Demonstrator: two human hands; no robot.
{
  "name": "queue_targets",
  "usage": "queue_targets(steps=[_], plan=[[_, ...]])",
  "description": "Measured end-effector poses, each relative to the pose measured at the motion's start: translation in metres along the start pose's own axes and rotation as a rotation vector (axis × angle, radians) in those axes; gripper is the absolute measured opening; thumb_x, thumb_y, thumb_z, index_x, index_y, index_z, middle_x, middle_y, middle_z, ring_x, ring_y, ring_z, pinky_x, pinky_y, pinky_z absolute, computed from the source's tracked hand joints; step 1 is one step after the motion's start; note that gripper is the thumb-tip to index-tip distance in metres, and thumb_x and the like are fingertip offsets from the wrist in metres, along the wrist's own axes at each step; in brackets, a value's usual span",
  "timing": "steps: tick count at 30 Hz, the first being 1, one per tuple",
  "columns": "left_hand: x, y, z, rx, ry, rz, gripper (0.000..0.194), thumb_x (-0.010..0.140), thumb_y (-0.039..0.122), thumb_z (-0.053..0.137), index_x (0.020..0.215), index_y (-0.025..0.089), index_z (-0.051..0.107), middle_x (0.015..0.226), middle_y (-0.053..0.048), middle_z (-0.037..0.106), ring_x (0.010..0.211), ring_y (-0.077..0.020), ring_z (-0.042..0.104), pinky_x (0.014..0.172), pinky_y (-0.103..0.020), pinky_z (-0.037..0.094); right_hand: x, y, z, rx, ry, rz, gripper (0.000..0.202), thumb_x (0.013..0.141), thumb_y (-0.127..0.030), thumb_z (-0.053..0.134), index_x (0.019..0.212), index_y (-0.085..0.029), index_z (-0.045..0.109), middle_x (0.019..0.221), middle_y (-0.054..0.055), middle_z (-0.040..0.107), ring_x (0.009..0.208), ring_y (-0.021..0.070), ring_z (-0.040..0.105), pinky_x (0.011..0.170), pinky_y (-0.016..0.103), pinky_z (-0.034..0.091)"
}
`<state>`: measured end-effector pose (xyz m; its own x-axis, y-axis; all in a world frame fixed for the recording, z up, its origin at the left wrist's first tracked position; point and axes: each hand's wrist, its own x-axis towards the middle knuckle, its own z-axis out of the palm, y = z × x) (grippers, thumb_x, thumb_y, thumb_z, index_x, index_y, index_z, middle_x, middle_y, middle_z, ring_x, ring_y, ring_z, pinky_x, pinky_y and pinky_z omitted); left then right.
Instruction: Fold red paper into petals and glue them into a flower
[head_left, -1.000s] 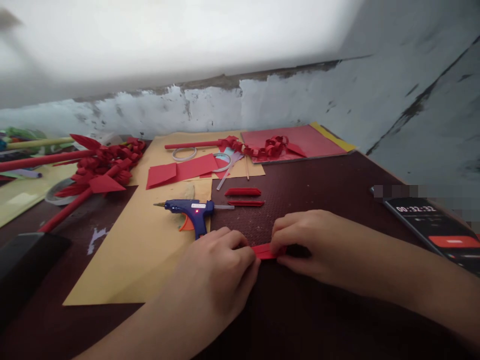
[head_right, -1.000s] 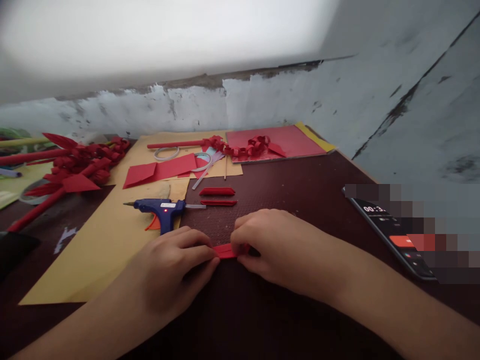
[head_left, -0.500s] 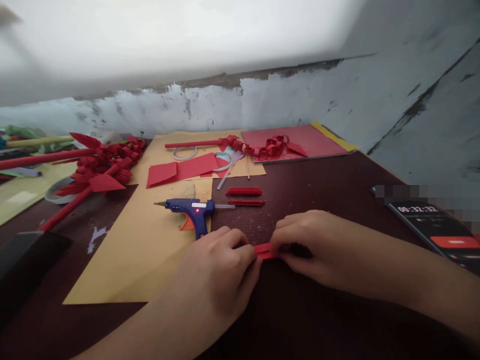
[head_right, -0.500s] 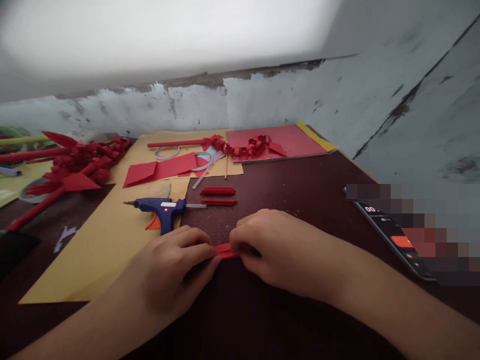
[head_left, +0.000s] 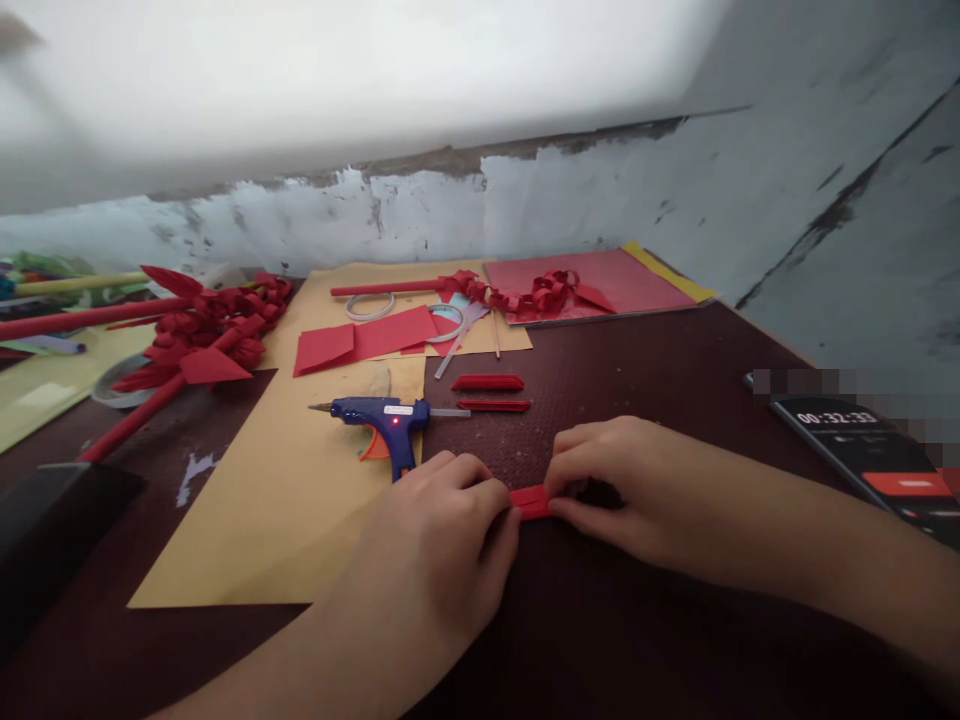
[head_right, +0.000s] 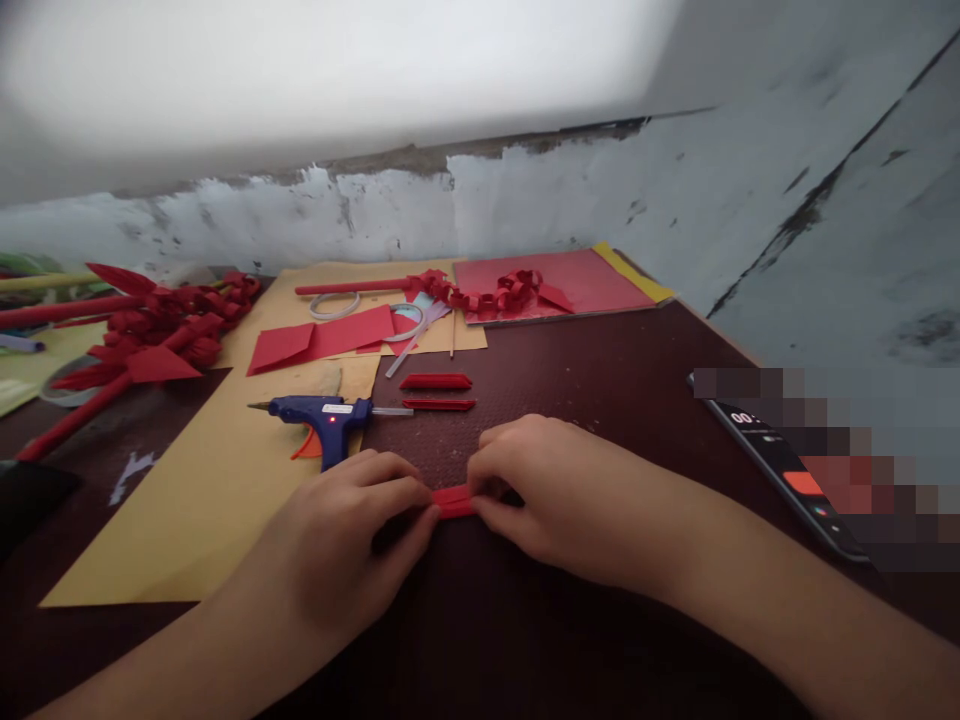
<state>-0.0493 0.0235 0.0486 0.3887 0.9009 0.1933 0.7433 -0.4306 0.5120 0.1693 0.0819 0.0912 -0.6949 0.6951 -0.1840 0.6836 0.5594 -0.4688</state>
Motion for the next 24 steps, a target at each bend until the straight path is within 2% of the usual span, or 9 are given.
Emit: queue_targets(steps=[3,9,15,24], plan=[[0.0013,0.0014,0.0012,0.016,0.014,-0.022,0.024,0.097,0.017,0.059,0.079,0.019,0.075,0.087,-0.007,0.072,0.082,-0.0232,0.068,0.076,-0.039,0.057,0.0002,-0.0004,0.0006,0.006,-0.009,0.019,0.018,0.095,-0.024,0.062,0.086,-0.026,0.077,0.09,0.0,0.075,0.076,0.0189,0.066,0.069,0.031,0.045],[0.0034,0.0034,0.002,0.019,-0.008,-0.051,0.026,0.097,0.017,0.055,0.079,0.017,0.074,0.088,-0.008,0.071,0.084,-0.0267,0.068,0.076,-0.046,0.056,-0.0006,-0.0033,-0.0001,0.005,-0.037,0.049,0.012,0.093,-0.026,0.065,0.086,-0.026,0.075,0.091,-0.001,0.074,0.078,0.0189,0.064,0.07,0.032,0.043],[0.0029,0.0049,0.0026,0.049,-0.008,-0.059,0.027,0.097,0.017,0.054,0.076,0.018,0.071,0.086,-0.006,0.069,0.081,-0.0254,0.065,0.074,-0.045,0.054,0.0023,-0.0046,0.0037,-0.028,-0.026,0.045,0.017,0.099,-0.026,0.056,0.088,-0.023,0.069,0.093,0.002,0.073,0.083,0.0209,0.065,0.072,0.033,0.043],[0.0014,0.0061,0.0015,0.099,-0.001,-0.092,0.024,0.095,0.017,0.057,0.076,0.018,0.072,0.085,-0.006,0.069,0.079,-0.0256,0.065,0.074,-0.045,0.053,0.0048,-0.0094,0.0092,-0.071,0.0,0.086,0.019,0.097,-0.024,0.055,0.08,-0.022,0.063,0.089,0.003,0.071,0.079,0.0208,0.062,0.068,0.033,0.039]])
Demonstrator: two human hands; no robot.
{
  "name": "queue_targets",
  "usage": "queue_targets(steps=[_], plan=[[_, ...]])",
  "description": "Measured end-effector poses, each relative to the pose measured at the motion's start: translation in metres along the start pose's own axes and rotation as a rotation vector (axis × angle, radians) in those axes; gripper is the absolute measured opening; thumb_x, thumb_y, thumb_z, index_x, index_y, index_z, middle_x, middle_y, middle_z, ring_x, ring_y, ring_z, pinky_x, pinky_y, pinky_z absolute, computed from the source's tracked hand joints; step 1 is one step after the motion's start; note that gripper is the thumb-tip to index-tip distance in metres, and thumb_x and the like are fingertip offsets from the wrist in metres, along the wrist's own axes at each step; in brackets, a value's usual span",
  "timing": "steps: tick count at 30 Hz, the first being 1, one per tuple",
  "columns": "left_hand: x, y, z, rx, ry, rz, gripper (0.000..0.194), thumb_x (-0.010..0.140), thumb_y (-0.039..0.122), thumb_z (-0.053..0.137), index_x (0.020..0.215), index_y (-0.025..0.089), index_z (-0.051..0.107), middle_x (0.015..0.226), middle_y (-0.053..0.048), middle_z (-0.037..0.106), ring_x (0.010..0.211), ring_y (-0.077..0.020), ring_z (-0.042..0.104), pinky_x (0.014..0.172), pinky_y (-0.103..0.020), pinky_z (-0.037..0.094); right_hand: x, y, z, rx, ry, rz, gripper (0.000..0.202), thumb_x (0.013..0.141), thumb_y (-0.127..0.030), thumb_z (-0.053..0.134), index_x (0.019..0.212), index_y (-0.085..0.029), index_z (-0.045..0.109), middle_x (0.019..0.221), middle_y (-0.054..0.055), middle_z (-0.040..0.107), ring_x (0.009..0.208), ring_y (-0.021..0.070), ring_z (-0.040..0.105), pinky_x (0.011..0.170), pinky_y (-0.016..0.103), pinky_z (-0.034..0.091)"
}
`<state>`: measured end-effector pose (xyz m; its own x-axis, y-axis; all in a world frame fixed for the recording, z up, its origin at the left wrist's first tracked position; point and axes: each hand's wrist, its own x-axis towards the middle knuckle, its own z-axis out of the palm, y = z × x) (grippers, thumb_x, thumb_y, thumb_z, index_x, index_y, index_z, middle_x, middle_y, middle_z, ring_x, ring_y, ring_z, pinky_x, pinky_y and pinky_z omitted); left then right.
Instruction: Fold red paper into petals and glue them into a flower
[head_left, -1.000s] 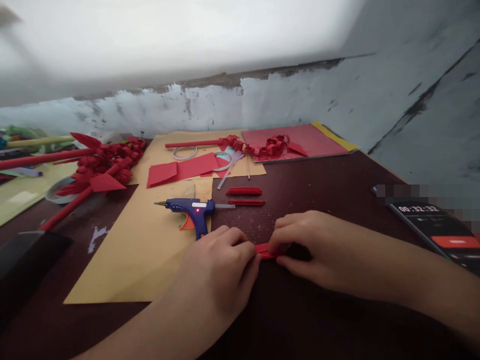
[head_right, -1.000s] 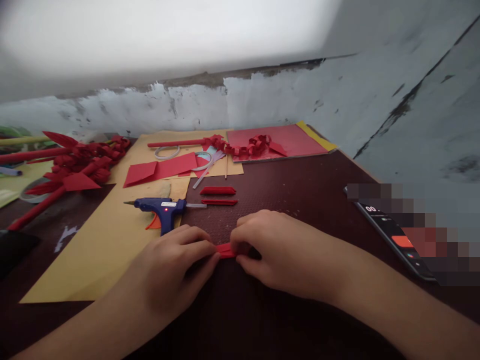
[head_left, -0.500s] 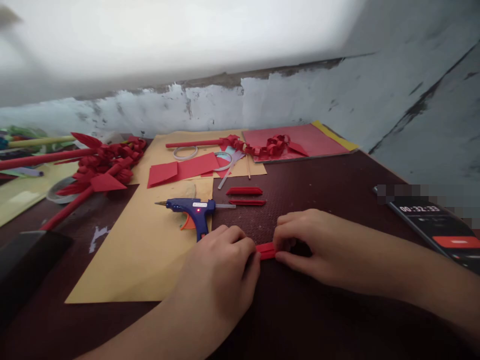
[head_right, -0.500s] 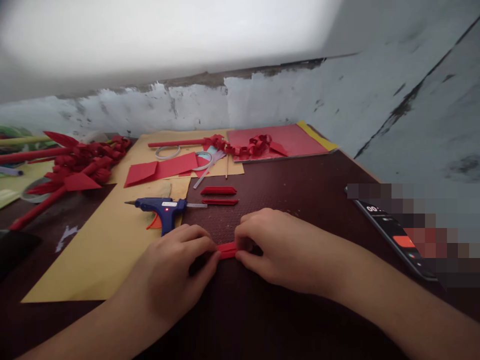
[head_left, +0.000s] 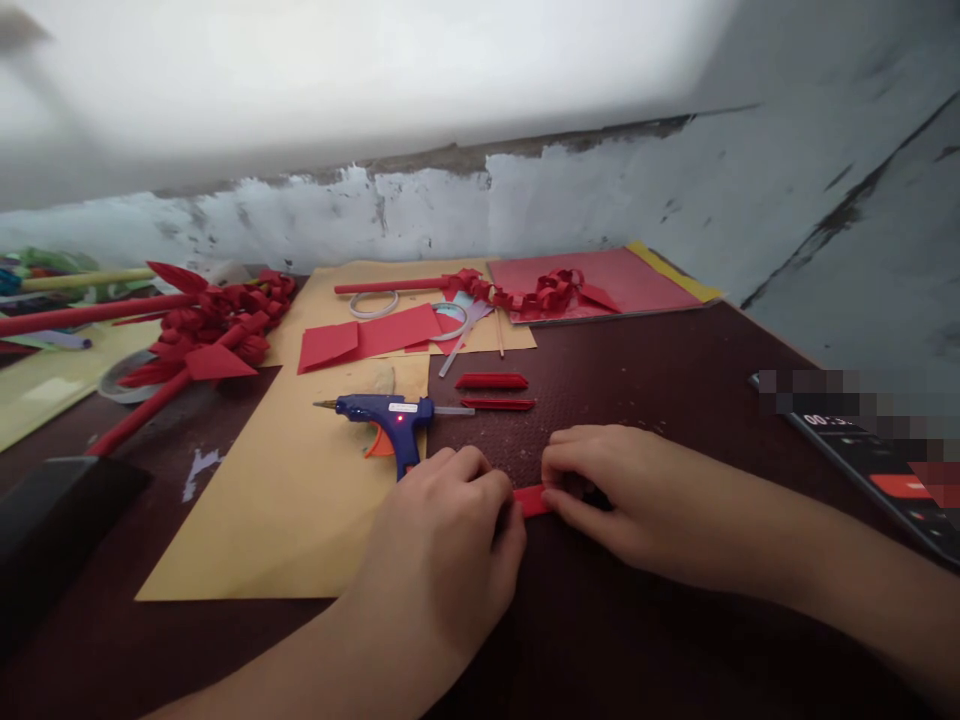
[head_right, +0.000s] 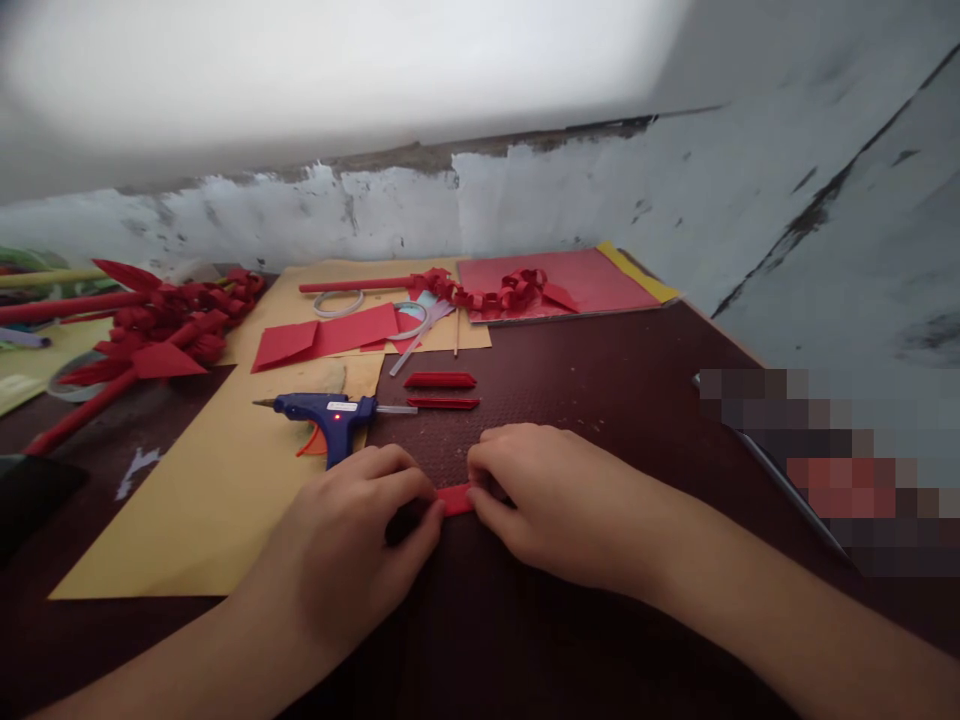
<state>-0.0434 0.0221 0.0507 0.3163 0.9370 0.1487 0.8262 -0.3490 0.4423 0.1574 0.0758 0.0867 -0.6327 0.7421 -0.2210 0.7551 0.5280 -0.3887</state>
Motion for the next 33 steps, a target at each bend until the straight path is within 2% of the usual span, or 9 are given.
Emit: queue_targets(steps=[10,21,27,33], plan=[[0.0041,0.0032,-0.0018,-0.004,-0.046,-0.069,0.022,0.094,0.019,0.06,0.073,0.019,0.068,0.085,-0.004,0.068,0.079,-0.0243,0.066,0.071,-0.042,0.051,0.0027,-0.0003,0.0038,0.046,0.03,0.051,0.019,0.093,-0.026,0.059,0.075,-0.022,0.062,0.08,0.002,0.069,0.071,0.0193,0.059,0.061,0.031,0.036],[0.001,0.006,-0.0001,0.044,-0.024,-0.058,0.023,0.094,0.016,0.059,0.074,0.02,0.068,0.085,-0.004,0.068,0.078,-0.0246,0.066,0.073,-0.043,0.052,0.0015,-0.0027,0.0056,-0.007,0.053,0.043,0.019,0.091,-0.021,0.057,0.072,-0.022,0.058,0.077,0.003,0.067,0.068,0.0189,0.057,0.059,0.031,0.033],[0.0019,0.0068,-0.0016,0.073,-0.028,-0.072,0.02,0.091,0.016,0.058,0.073,0.02,0.065,0.083,-0.005,0.067,0.079,-0.0269,0.066,0.074,-0.046,0.053,0.001,-0.0012,0.0058,-0.004,0.047,0.053,0.019,0.091,-0.024,0.058,0.072,-0.023,0.059,0.077,0.003,0.067,0.067,0.0191,0.057,0.058,0.031,0.033],[0.003,0.0077,-0.001,0.039,-0.021,-0.058,0.015,0.088,0.01,0.058,0.083,0.019,0.068,0.085,-0.005,0.067,0.079,-0.028,0.066,0.073,-0.048,0.054,0.0018,-0.0017,0.004,0.033,0.04,0.062,0.017,0.091,-0.025,0.059,0.075,-0.023,0.061,0.08,0.002,0.069,0.07,0.0198,0.058,0.059,0.031,0.034]])
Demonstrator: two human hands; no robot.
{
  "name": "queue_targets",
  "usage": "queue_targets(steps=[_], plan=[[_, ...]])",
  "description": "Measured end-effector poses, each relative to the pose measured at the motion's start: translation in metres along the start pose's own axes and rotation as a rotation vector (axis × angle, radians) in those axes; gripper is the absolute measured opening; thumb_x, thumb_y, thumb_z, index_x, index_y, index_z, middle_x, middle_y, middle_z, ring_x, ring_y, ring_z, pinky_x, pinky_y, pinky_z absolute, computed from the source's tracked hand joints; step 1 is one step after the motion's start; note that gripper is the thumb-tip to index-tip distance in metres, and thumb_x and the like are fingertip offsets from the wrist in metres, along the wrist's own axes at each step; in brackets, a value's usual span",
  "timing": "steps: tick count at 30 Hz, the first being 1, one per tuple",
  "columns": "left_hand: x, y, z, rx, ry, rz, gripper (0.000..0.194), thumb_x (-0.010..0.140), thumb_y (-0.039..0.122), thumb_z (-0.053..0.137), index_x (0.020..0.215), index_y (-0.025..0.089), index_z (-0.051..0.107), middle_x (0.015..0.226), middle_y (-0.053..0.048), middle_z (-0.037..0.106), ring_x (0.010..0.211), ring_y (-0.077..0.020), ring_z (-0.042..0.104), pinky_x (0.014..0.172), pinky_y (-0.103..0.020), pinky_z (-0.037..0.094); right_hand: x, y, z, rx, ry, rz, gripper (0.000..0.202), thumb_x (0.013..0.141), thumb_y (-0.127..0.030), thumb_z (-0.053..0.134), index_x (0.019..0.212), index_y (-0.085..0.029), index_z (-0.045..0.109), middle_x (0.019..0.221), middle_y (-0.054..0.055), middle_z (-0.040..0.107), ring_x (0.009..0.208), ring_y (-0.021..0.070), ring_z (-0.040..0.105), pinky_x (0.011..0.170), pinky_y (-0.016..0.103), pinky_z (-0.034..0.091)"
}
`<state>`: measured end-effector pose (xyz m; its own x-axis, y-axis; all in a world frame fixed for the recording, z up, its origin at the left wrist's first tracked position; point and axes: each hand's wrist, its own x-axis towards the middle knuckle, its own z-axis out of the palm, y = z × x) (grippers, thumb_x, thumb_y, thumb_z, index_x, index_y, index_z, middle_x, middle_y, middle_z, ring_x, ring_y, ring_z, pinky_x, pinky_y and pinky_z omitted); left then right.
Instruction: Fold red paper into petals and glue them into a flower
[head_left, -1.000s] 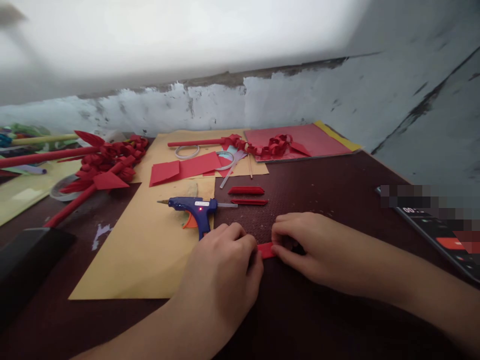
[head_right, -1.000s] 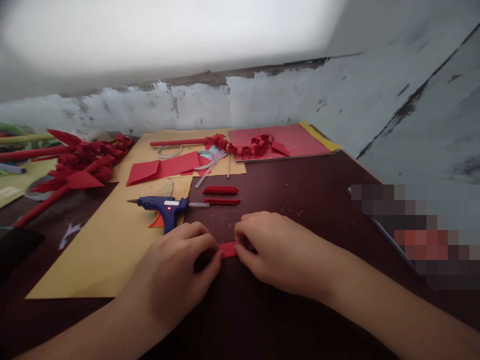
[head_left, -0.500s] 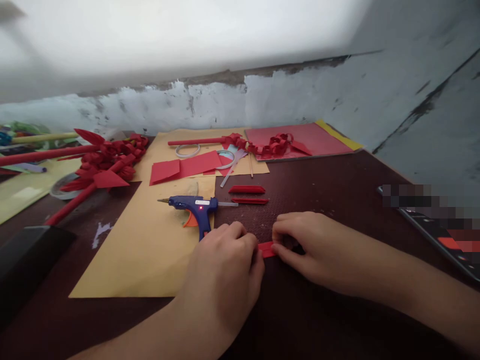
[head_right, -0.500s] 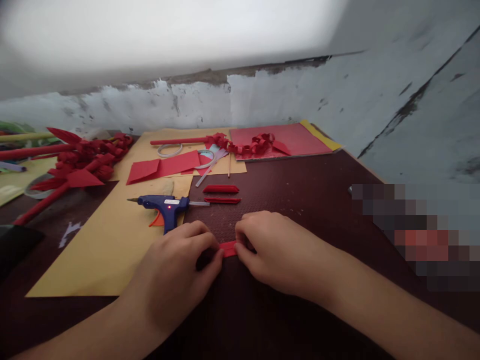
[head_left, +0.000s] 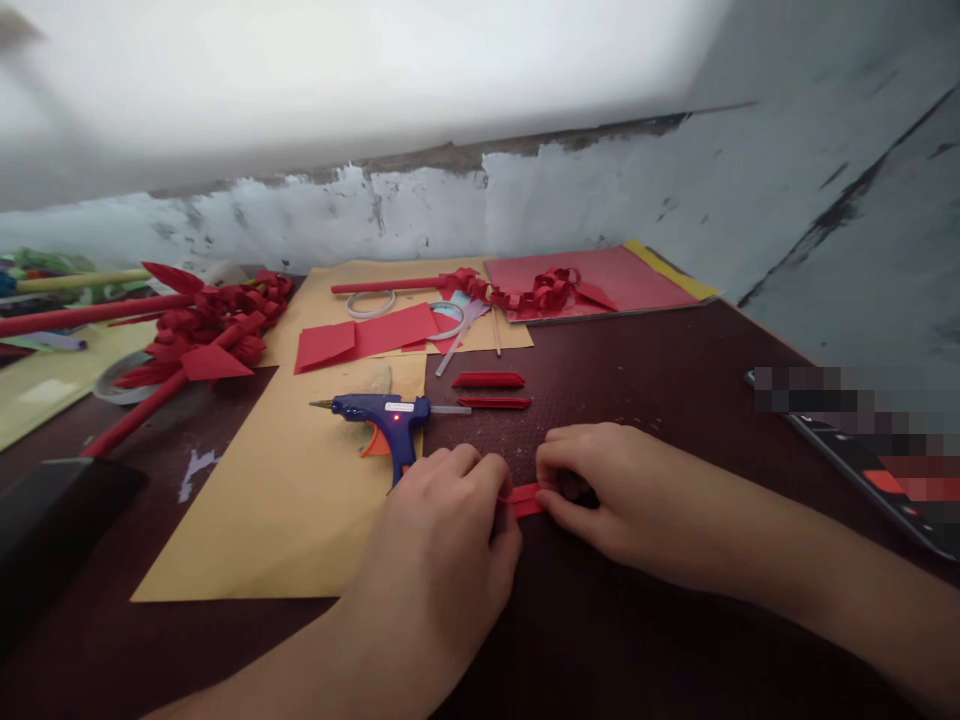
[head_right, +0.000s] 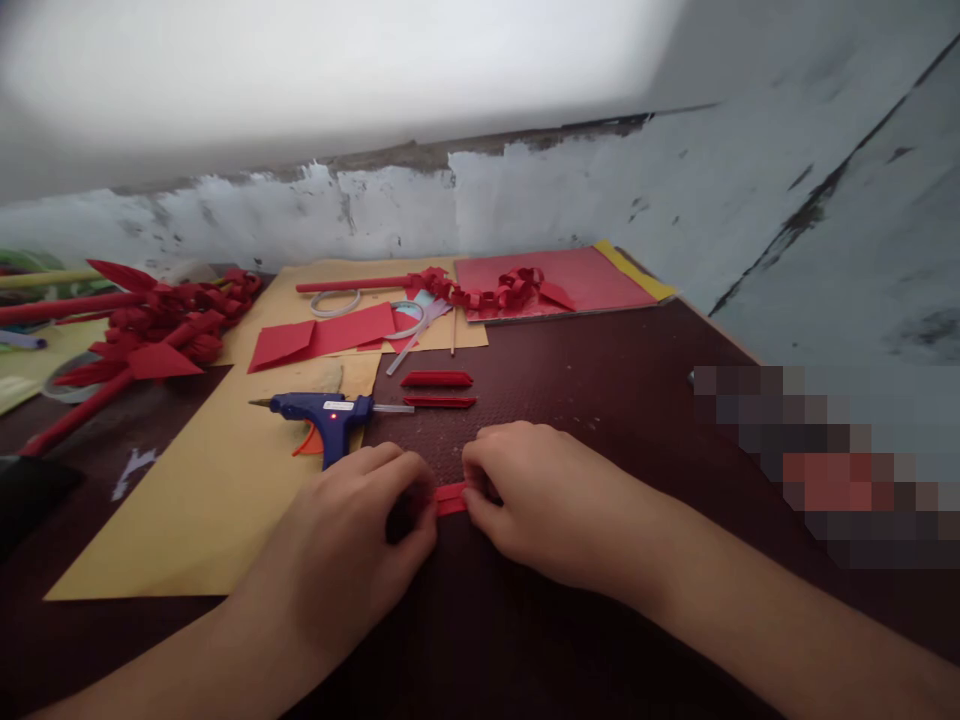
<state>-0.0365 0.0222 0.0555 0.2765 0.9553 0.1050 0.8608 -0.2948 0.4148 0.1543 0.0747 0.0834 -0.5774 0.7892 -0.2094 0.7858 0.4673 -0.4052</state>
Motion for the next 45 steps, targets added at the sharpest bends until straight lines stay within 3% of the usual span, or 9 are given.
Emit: queue_targets(steps=[4,8,15,25,32,39,45], plan=[[-0.004,0.0,0.002,-0.034,-0.037,0.075,0.027,0.091,0.005,0.056,0.091,0.021,0.077,0.091,-0.005,0.071,0.085,-0.0287,0.067,0.076,-0.05,0.057,-0.001,0.0,0.0,0.008,0.002,0.016,0.017,0.09,-0.025,0.06,0.073,-0.023,0.06,0.078,0.002,0.069,0.069,0.0195,0.058,0.059,0.031,0.033],[-0.008,0.002,0.003,0.076,-0.019,0.176,0.03,0.094,0.001,0.054,0.089,0.018,0.078,0.09,-0.007,0.072,0.083,-0.0293,0.068,0.073,-0.051,0.06,-0.001,0.0,0.0,0.005,0.001,0.015,0.017,0.089,-0.023,0.062,0.072,-0.023,0.06,0.077,0.002,0.069,0.069,0.0193,0.058,0.059,0.031,0.034],[-0.013,0.004,0.007,0.238,0.089,0.372,0.022,0.081,-0.004,0.068,0.09,0.013,0.079,0.083,-0.007,0.071,0.07,-0.0284,0.067,0.06,-0.048,0.065,-0.001,0.002,-0.003,0.074,-0.008,0.036,0.017,0.09,-0.026,0.062,0.073,-0.023,0.063,0.076,0.001,0.071,0.068,0.0177,0.061,0.06,0.031,0.038],[-0.012,0.008,0.006,0.242,0.114,0.562,0.029,0.083,-0.007,0.058,0.098,0.002,0.081,0.09,-0.014,0.076,0.078,-0.0265,0.074,0.074,-0.039,0.071,-0.001,0.003,-0.002,0.066,-0.017,0.043,0.017,0.091,-0.026,0.062,0.075,-0.023,0.065,0.078,0.001,0.073,0.068,0.0181,0.062,0.059,0.031,0.038],[-0.015,0.012,0.01,0.278,0.203,0.589,0.031,0.082,-0.005,0.053,0.083,0.007,0.081,0.077,-0.014,0.075,0.066,-0.0284,0.073,0.064,-0.042,0.069,-0.002,0.005,-0.001,0.054,-0.019,0.039,0.018,0.092,-0.028,0.06,0.076,-0.023,0.065,0.079,0.002,0.073,0.068,0.0188,0.062,0.06,0.031,0.038],[-0.022,0.016,0.019,0.396,0.34,0.602,0.041,0.083,-0.003,0.046,0.106,-0.006,0.08,0.093,-0.025,0.082,0.072,-0.0305,0.078,0.064,-0.039,0.068,0.001,0.003,-0.001,0.044,-0.017,0.046,0.018,0.092,-0.028,0.06,0.076,-0.023,0.066,0.078,0.002,0.073,0.068,0.0187,0.062,0.06,0.031,0.038],[-0.03,0.02,0.036,0.427,0.428,0.567,0.03,0.091,0.012,0.061,0.102,-0.007,0.082,0.096,-0.028,0.082,0.072,-0.0345,0.08,0.057,-0.039,0.066,0.001,0.002,-0.002,0.041,-0.022,0.061,0.021,0.092,-0.029,0.06,0.073,-0.022,0.064,0.076,0.002,0.072,0.066,0.0178,0.06,0.059,0.031,0.037]])
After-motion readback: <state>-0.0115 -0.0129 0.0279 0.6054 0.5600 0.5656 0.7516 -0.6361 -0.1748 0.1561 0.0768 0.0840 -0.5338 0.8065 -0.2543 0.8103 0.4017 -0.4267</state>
